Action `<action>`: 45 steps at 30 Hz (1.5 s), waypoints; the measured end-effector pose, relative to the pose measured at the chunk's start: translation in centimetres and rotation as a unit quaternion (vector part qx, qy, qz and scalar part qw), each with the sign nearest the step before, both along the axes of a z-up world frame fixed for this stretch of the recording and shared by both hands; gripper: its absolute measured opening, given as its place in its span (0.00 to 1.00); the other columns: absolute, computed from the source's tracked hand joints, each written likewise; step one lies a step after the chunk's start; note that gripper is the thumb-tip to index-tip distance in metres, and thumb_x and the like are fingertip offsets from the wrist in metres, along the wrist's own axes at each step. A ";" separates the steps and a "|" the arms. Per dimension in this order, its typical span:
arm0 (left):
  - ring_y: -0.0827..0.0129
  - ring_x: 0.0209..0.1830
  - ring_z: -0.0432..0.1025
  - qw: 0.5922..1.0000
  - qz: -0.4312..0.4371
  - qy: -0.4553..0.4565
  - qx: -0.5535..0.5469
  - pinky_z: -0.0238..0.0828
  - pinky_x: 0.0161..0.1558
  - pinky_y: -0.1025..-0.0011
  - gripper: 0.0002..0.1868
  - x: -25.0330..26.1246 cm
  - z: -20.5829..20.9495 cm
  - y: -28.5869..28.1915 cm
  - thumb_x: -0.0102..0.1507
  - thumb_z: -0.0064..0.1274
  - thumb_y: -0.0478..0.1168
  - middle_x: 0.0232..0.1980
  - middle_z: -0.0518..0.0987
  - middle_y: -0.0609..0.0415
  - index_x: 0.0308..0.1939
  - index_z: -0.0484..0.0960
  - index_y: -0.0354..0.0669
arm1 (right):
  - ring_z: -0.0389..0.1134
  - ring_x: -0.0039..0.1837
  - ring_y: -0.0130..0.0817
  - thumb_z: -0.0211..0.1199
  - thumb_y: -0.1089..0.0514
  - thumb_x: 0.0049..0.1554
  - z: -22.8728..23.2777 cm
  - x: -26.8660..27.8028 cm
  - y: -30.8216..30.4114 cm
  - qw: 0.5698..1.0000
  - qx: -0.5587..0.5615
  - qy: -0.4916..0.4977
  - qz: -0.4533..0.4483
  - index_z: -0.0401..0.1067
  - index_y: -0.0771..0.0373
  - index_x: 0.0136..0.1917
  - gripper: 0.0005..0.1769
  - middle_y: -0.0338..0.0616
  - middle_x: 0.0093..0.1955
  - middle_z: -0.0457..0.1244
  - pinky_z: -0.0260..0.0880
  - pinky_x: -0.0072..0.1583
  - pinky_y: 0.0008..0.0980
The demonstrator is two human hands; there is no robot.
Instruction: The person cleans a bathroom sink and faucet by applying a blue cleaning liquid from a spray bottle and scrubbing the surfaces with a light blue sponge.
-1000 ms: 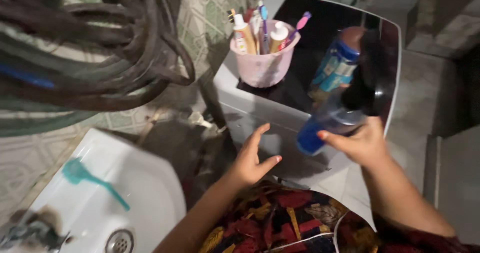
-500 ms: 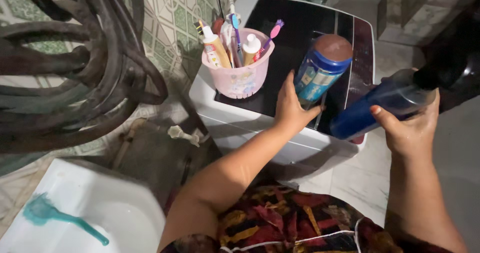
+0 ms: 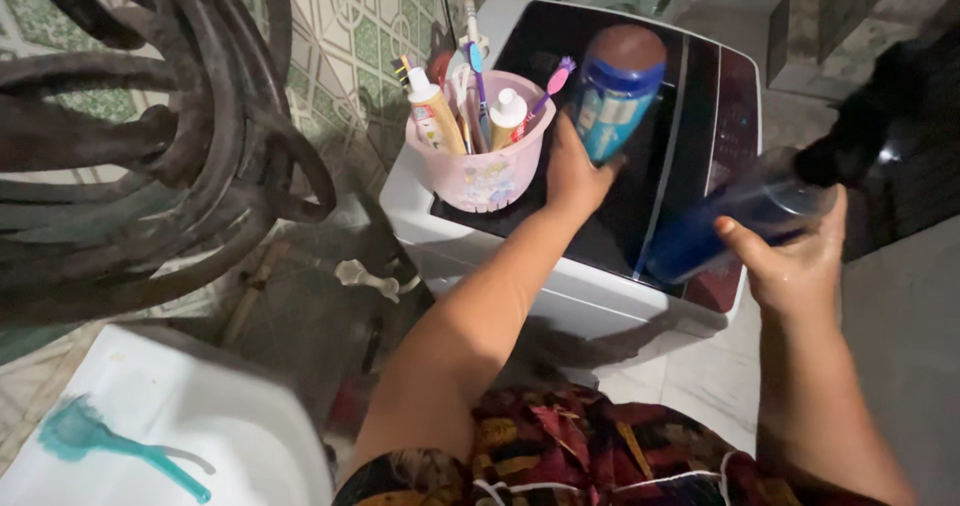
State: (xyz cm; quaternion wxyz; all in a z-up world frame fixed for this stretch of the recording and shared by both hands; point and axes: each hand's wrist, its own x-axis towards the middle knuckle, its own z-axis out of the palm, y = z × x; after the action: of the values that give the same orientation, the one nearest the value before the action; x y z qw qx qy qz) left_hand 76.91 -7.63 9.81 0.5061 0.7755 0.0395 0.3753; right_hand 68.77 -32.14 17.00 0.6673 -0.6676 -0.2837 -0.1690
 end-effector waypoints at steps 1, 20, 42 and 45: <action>0.35 0.68 0.64 1.000 0.016 -0.004 0.002 0.61 0.67 0.53 0.59 0.9 0.0 0.2 0.46 0.74 0.39 0.68 0.67 0.27 0.73 0.52 0.29 | 0.65 0.63 0.34 0.75 0.69 0.56 0.0 0.2 0.5 1.000 0.023 0.013 0.012 0.57 0.64 0.73 0.38 0.45 0.64 0.62 0.69 0.70 0.36; 0.34 0.80 0.52 0.999 -0.022 -0.018 0.018 0.48 0.77 0.54 0.45 -0.3 -7.4 1.4 0.63 0.58 0.34 0.78 0.56 0.22 0.77 0.48 0.26 | 0.64 0.73 0.36 0.76 0.67 0.53 0.0 4.1 8.8 0.995 -0.049 -0.025 0.078 0.51 0.63 0.80 0.49 0.45 0.71 0.61 0.65 0.73 0.38; 0.47 0.68 0.70 0.997 0.022 -0.054 0.055 0.64 0.70 0.59 0.21 -27.7 3.2 5.5 0.67 0.52 0.32 0.66 0.76 0.38 0.65 0.73 0.33 | 0.58 0.79 0.40 0.80 0.62 0.55 -4.1 6.5 6.4 0.992 -0.039 -0.032 0.118 0.40 0.60 0.85 0.60 0.46 0.76 0.55 0.59 0.80 0.40; 0.46 0.69 0.69 0.996 0.039 -0.031 0.078 0.63 0.70 0.57 0.21 -29.2 3.9 5.7 0.66 0.51 0.32 0.67 0.74 0.38 0.64 0.74 0.32 | 0.55 0.81 0.38 0.79 0.56 0.58 -3.1 5.7 5.6 0.985 0.002 -0.067 0.157 0.41 0.59 0.86 0.58 0.44 0.81 0.52 0.57 0.82 0.38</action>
State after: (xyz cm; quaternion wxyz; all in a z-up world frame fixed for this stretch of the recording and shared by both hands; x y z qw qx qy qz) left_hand 47.71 -1.93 13.74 0.4296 0.7985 0.0246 0.4211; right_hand 74.47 -26.54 13.88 0.6662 -0.6010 -0.4285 -0.1071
